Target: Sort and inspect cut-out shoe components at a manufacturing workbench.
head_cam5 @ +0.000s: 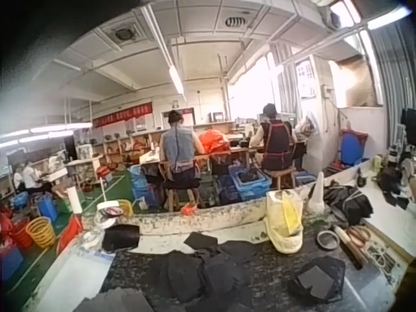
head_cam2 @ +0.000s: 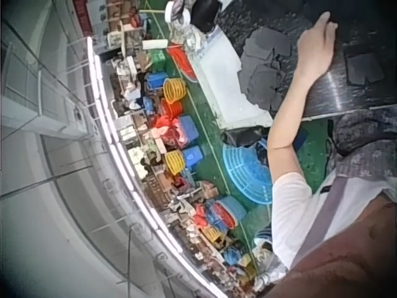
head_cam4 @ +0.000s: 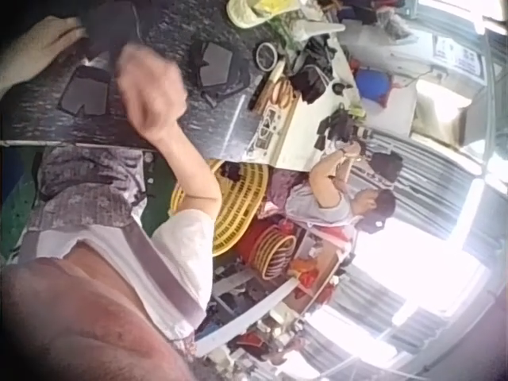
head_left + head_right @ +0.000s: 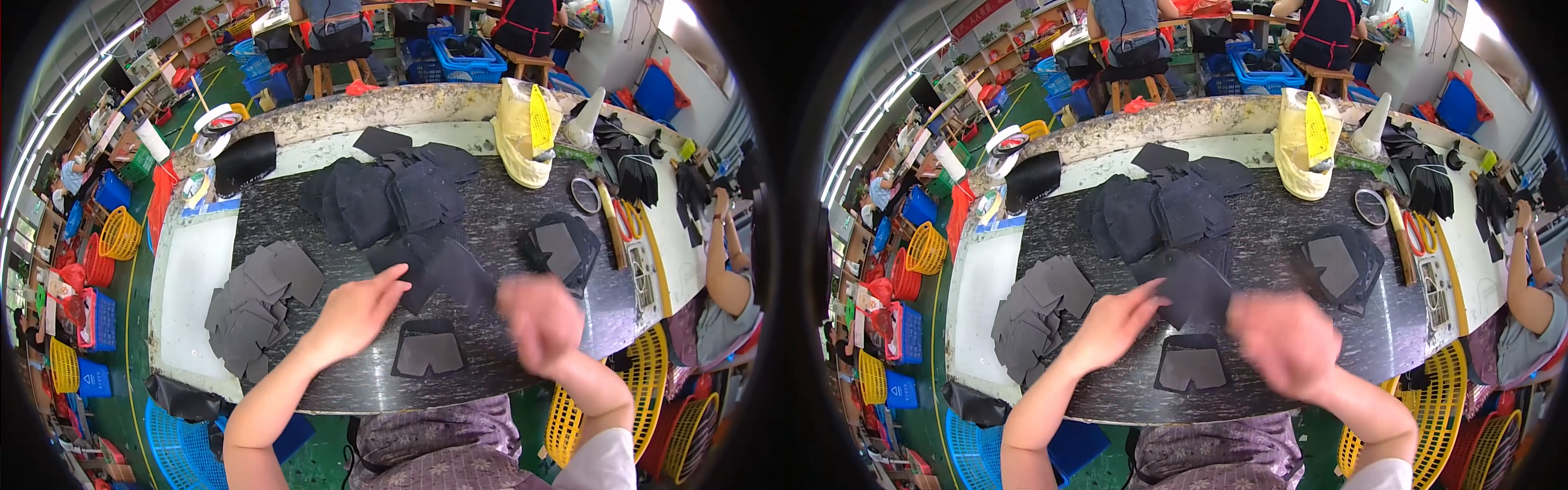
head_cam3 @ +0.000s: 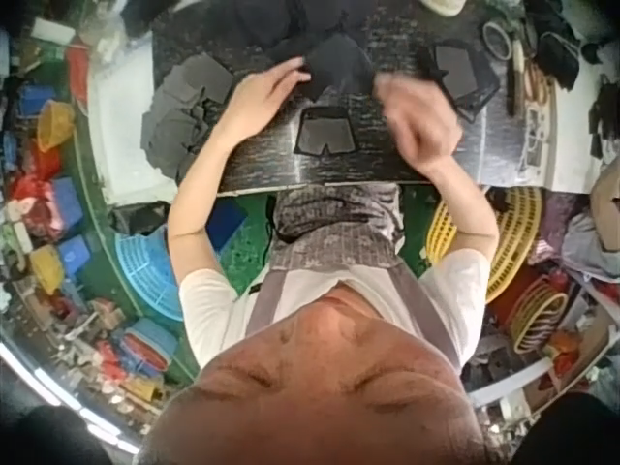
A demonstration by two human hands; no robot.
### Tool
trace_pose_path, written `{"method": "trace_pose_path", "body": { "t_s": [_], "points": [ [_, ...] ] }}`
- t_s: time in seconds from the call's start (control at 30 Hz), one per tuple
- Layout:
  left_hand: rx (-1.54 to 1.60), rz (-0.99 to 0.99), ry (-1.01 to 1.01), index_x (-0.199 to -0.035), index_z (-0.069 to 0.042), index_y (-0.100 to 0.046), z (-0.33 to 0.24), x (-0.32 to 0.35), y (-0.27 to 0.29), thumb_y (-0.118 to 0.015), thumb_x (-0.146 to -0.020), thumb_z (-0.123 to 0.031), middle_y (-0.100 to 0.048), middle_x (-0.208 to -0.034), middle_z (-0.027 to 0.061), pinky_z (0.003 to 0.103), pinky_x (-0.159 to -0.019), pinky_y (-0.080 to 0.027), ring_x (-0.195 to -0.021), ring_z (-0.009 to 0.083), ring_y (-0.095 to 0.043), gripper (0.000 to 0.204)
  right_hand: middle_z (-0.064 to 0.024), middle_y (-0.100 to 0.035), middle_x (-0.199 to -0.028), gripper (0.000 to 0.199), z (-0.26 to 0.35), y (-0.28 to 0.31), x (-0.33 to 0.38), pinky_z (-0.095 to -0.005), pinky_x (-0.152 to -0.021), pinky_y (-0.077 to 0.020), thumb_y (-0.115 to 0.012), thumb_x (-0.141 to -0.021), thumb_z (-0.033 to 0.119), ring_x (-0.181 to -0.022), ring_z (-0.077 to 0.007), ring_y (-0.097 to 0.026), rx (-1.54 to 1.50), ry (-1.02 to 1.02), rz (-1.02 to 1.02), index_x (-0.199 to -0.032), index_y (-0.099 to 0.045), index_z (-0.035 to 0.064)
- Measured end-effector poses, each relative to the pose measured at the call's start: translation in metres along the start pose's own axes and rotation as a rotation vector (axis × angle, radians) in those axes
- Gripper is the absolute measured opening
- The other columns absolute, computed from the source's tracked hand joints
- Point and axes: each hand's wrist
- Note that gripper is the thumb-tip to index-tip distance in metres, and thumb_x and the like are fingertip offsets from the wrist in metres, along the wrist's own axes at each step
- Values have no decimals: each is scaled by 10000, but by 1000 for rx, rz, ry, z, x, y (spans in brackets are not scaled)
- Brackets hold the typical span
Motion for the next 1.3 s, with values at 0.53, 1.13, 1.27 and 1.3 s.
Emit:
{"method": "trace_pose_path", "body": {
  "t_s": [0.53, 1.13, 1.27, 1.3],
  "points": [
    [1062, 94, 74, -1550, -38, -194, -55, 80, -38, -324, -1035, -518, -270, -1574, 135, 372, -1167, -203, -1472, 231, -211, 716, -172, -634, -1112, 465, 64, -50, 25, -395, -788, -557, -771, -826, 174, -925, -328, -663, -429, -399, 419, -1212, -582, -4],
    [-523, -344, -55, -1127, -13, -613, 59, 87, 64, -703, -817, -136, -573, -1253, 132, 513, -1117, -294, -1211, 345, -510, 346, -15, -643, -862, 301, 12, -138, -68, -222, -685, -522, -704, -874, 6, -766, -64, -602, -823, -618, 367, -1162, -621, 39],
    [147, -346, -23, -1200, -15, -620, -9, 83, 39, -645, -884, -23, -678, -1039, 117, 375, -872, -491, -929, 213, -657, 317, -38, -670, -812, 243, 19, -64, -43, -242, -603, -477, -705, -879, 60, -645, -63, -532, -657, -584, 649, -1118, -671, 32],
    [567, -205, 125, -1246, -21, -605, -25, 82, 17, -650, -888, 10, -689, -981, 89, 314, -758, -538, -828, 154, -674, 363, -47, -677, -829, 258, 17, -57, -35, -243, -606, -477, -706, -874, 59, -648, -62, -533, -643, -602, 692, -1128, -671, 34]
  ]
}}
Point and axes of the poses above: each hand's wrist, its own x-axis away from the middle knuckle, its own y-axis out of the back of the hand, z = x × y
